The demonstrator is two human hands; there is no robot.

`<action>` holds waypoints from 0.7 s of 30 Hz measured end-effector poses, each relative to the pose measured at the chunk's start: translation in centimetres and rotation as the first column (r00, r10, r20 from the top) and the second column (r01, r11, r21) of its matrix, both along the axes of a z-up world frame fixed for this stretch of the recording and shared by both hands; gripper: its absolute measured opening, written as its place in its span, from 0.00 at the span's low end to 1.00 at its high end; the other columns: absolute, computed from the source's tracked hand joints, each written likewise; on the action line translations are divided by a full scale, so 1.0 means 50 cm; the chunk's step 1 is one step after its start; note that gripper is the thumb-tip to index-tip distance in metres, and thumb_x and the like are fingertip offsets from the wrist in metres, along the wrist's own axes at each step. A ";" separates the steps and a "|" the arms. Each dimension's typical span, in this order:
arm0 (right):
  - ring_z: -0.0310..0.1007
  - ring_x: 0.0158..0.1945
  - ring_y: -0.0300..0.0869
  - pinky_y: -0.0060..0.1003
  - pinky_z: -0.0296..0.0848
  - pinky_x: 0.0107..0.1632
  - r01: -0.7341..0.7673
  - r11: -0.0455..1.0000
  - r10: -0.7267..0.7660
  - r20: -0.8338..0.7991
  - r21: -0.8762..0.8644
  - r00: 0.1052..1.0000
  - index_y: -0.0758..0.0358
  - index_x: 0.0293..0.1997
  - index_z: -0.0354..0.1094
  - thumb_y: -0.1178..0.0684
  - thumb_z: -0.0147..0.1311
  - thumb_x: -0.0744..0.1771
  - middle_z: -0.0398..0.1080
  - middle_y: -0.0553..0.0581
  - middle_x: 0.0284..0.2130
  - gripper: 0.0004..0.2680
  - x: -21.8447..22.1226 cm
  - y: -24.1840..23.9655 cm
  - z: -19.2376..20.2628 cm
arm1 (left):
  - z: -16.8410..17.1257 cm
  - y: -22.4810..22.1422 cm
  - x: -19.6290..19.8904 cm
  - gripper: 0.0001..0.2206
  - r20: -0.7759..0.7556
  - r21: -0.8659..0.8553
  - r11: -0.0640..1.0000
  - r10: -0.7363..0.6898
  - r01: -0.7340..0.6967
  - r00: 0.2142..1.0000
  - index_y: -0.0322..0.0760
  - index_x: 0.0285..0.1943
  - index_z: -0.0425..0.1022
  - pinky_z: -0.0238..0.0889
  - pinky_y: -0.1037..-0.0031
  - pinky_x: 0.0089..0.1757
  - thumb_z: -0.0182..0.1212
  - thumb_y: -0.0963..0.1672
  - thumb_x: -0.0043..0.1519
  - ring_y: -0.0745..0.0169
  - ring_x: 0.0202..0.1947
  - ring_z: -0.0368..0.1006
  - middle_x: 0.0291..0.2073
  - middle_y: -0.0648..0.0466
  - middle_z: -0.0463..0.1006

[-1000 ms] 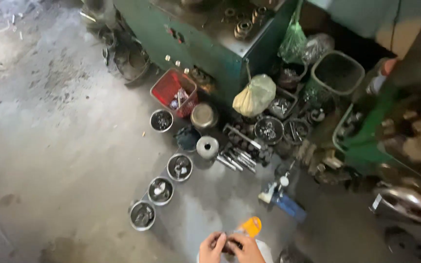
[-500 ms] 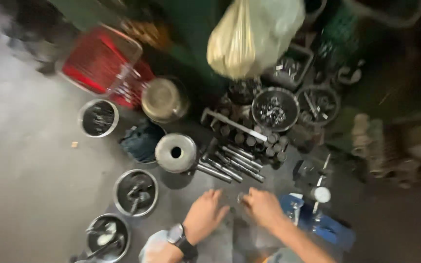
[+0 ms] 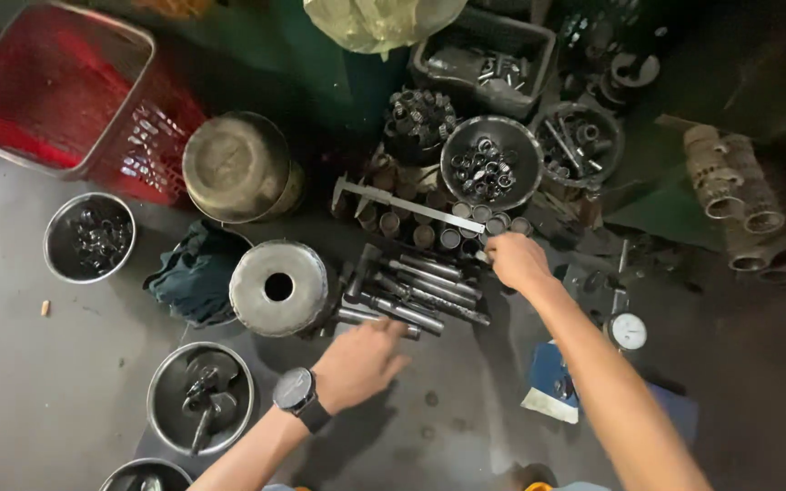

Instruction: The recorder is using a lathe-like machine to process a small gear or mechanical part, including mounting, operating the machine with a hand wheel, and cleaning the part with a rag.

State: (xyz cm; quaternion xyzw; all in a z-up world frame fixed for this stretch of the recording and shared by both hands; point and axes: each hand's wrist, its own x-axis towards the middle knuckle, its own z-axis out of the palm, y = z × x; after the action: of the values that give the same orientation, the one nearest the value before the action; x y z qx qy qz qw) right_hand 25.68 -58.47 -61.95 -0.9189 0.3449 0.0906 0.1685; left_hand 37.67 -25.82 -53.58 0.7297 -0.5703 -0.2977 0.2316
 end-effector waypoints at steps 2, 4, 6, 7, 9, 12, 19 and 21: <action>0.76 0.46 0.60 0.55 0.73 0.48 0.027 1.000 -0.027 0.006 -0.015 1.000 0.55 0.44 0.78 0.55 0.53 0.65 0.76 0.65 0.40 0.08 0.031 -0.002 -0.013 | 0.009 -0.012 0.006 0.18 0.053 -0.018 1.000 0.024 -0.023 0.998 0.29 0.55 0.70 0.68 0.55 0.45 0.61 0.47 0.61 0.38 0.46 0.74 0.45 0.41 0.76; 0.75 0.47 0.60 0.55 0.73 0.49 0.051 0.999 -0.051 0.003 -0.015 0.999 0.54 0.45 0.78 0.55 0.53 0.65 0.77 0.64 0.41 0.08 0.050 0.001 -0.042 | 0.008 -0.011 0.003 0.18 0.096 -0.023 0.999 0.051 -0.049 0.994 0.29 0.54 0.71 0.68 0.56 0.46 0.61 0.46 0.61 0.39 0.47 0.74 0.44 0.42 0.76; 0.75 0.46 0.60 0.55 0.73 0.49 0.073 0.997 -0.072 0.036 -0.024 0.997 0.55 0.45 0.78 0.56 0.54 0.65 0.76 0.66 0.41 0.08 0.052 0.002 -0.080 | 0.003 -0.005 -0.006 0.19 0.042 -0.102 0.993 0.056 -0.052 0.998 0.27 0.56 0.70 0.67 0.56 0.47 0.62 0.45 0.60 0.38 0.48 0.72 0.46 0.40 0.75; 0.75 0.46 0.60 0.55 0.73 0.49 0.073 0.997 -0.072 0.036 -0.027 0.997 0.55 0.45 0.78 0.56 0.54 0.65 0.76 0.66 0.41 0.08 0.051 -0.003 -0.087 | 0.001 -0.003 -0.008 0.19 0.042 -0.105 0.993 0.056 -0.051 0.998 0.27 0.56 0.70 0.67 0.56 0.47 0.62 0.45 0.60 0.38 0.48 0.72 0.46 0.40 0.75; 0.76 0.45 0.61 0.54 0.73 0.48 -0.001 0.991 0.009 0.059 -0.133 0.998 0.59 0.42 0.78 0.58 0.56 0.63 0.75 0.66 0.41 0.07 0.048 -0.011 -0.103 | -0.001 0.001 -0.009 0.20 0.033 -0.114 0.993 0.035 -0.031 0.999 0.27 0.57 0.69 0.66 0.55 0.47 0.63 0.45 0.59 0.37 0.49 0.72 0.48 0.40 0.75; 0.76 0.44 0.61 0.53 0.73 0.47 0.056 0.980 -0.013 0.214 -0.193 0.977 0.61 0.40 0.77 0.59 0.59 0.61 0.74 0.67 0.40 0.07 0.050 -0.020 -0.045 | 0.015 0.008 -0.014 0.20 0.090 -0.053 0.998 0.028 -0.024 0.996 0.29 0.57 0.69 0.66 0.55 0.46 0.64 0.45 0.58 0.38 0.50 0.71 0.48 0.40 0.74; 0.77 0.45 0.59 0.50 0.74 0.49 0.384 0.920 -0.327 0.384 -0.079 0.864 0.57 0.40 0.79 0.54 0.61 0.64 0.77 0.63 0.40 0.05 0.042 -0.134 -0.063 | 0.120 -0.006 -0.083 0.21 0.039 0.105 0.985 -0.138 0.134 0.990 0.31 0.57 0.68 0.64 0.55 0.48 0.64 0.46 0.60 0.41 0.50 0.70 0.49 0.42 0.73; 0.77 0.45 0.58 0.50 0.74 0.49 0.415 0.909 -0.391 0.277 -0.030 0.878 0.57 0.41 0.79 0.51 0.66 0.62 0.77 0.64 0.40 0.08 0.041 -0.142 -0.097 | 0.141 -0.021 -0.093 0.20 0.056 0.073 0.980 -0.187 0.182 0.981 0.29 0.56 0.68 0.63 0.56 0.48 0.63 0.46 0.61 0.42 0.50 0.70 0.47 0.43 0.73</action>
State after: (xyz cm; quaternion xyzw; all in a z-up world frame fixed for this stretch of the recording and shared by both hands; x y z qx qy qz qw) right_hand 27.74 -65.58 -66.78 -0.8372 0.5067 -0.0853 0.1874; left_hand 33.00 -26.86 -46.53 0.6900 -0.6321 -0.3142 0.1601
